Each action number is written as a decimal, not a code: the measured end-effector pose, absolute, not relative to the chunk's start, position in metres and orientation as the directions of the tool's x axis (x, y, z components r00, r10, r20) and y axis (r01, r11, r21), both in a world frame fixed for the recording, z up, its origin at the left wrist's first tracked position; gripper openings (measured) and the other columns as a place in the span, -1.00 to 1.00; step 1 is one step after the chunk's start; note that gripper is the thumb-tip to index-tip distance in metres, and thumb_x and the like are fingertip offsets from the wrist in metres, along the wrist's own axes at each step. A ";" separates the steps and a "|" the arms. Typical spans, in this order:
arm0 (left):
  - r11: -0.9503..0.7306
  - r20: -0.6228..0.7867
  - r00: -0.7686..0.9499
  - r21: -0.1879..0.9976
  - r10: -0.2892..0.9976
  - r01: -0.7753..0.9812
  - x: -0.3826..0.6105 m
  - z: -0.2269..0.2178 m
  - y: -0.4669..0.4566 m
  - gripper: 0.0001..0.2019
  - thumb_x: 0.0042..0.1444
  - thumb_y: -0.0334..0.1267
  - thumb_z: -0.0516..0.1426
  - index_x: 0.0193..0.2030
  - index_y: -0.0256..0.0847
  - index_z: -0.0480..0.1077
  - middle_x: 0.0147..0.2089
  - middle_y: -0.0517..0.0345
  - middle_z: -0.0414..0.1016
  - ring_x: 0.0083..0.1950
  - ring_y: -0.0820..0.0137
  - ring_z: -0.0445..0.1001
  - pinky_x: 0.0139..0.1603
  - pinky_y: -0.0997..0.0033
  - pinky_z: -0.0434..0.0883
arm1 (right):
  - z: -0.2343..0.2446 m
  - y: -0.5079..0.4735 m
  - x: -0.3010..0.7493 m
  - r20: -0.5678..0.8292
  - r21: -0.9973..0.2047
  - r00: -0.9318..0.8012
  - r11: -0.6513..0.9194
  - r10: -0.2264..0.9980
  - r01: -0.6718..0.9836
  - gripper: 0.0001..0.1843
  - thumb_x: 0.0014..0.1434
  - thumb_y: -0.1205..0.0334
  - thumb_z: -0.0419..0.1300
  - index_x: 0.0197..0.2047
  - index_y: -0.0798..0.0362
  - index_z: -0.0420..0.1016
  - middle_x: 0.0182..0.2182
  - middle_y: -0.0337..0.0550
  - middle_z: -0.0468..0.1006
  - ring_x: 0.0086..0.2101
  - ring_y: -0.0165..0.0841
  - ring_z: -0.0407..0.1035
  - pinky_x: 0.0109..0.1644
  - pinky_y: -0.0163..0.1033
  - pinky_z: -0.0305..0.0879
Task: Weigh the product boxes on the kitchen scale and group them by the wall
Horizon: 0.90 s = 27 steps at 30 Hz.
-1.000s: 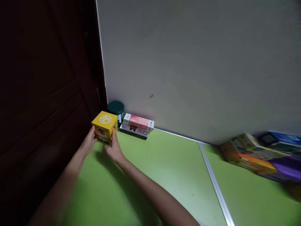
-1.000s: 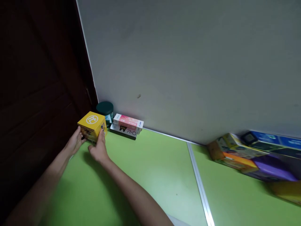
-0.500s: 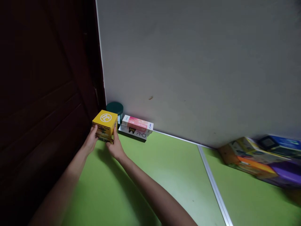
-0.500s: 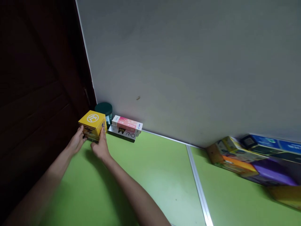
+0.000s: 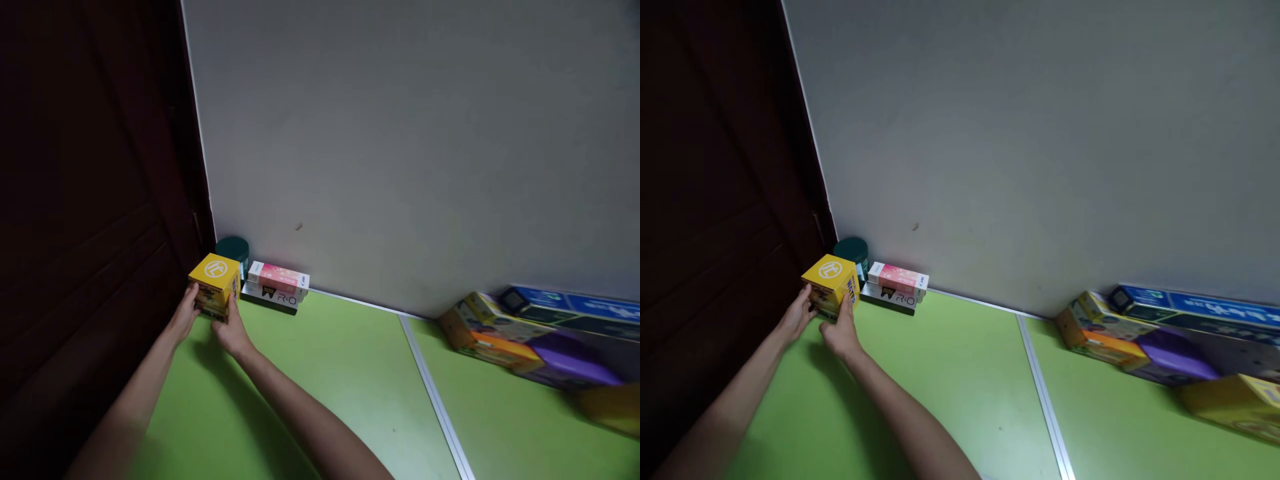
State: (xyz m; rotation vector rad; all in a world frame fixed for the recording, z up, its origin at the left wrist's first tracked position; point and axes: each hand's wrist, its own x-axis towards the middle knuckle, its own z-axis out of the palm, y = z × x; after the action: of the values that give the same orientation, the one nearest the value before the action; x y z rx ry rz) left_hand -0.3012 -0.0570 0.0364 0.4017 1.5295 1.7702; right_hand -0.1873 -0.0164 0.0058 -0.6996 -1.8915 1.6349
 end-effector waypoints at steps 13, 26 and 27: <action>0.301 -0.313 -0.401 0.949 0.861 -0.093 -0.202 0.048 -0.141 -0.51 -0.01 -0.03 0.24 0.06 -0.15 0.37 0.26 -0.09 0.32 0.31 0.10 0.23 0.35 0.08 0.08 | 0.042 -0.053 -0.028 -0.224 -0.974 -0.865 -0.132 0.450 0.183 -0.46 -0.09 0.42 0.17 0.03 0.11 0.49 -0.10 -0.05 0.59 -0.06 -0.17 0.47 0.05 -0.06 0.35; 0.171 -0.340 0.518 0.922 0.785 0.347 0.080 0.093 -0.107 -0.40 0.12 -0.12 0.17 0.31 -0.01 0.16 0.37 0.04 0.15 0.36 0.14 0.15 0.33 0.02 0.09 | 0.077 -0.082 0.286 -0.103 -0.974 -0.797 -0.223 0.595 -0.040 -0.55 0.02 0.29 0.22 0.03 0.06 0.50 -0.05 -0.08 0.58 -0.02 -0.22 0.45 0.09 -0.09 0.29; 0.137 -0.310 0.535 0.931 0.786 0.338 0.106 0.093 -0.093 -0.40 0.12 -0.16 0.16 0.31 -0.05 0.17 0.36 0.01 0.17 0.34 0.14 0.17 0.32 0.02 0.12 | 0.072 -0.077 0.306 -0.103 -0.964 -0.739 -0.249 0.666 -0.090 -0.60 0.02 0.29 0.22 -0.03 0.06 0.54 -0.09 -0.09 0.61 -0.04 -0.23 0.47 0.09 -0.08 0.29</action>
State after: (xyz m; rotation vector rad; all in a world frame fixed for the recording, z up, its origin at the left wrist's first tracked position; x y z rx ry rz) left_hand 0.1060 -0.0928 0.0933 1.4572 1.0295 0.4253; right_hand 0.3056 -0.0765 0.0720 -0.7010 -1.5167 2.0310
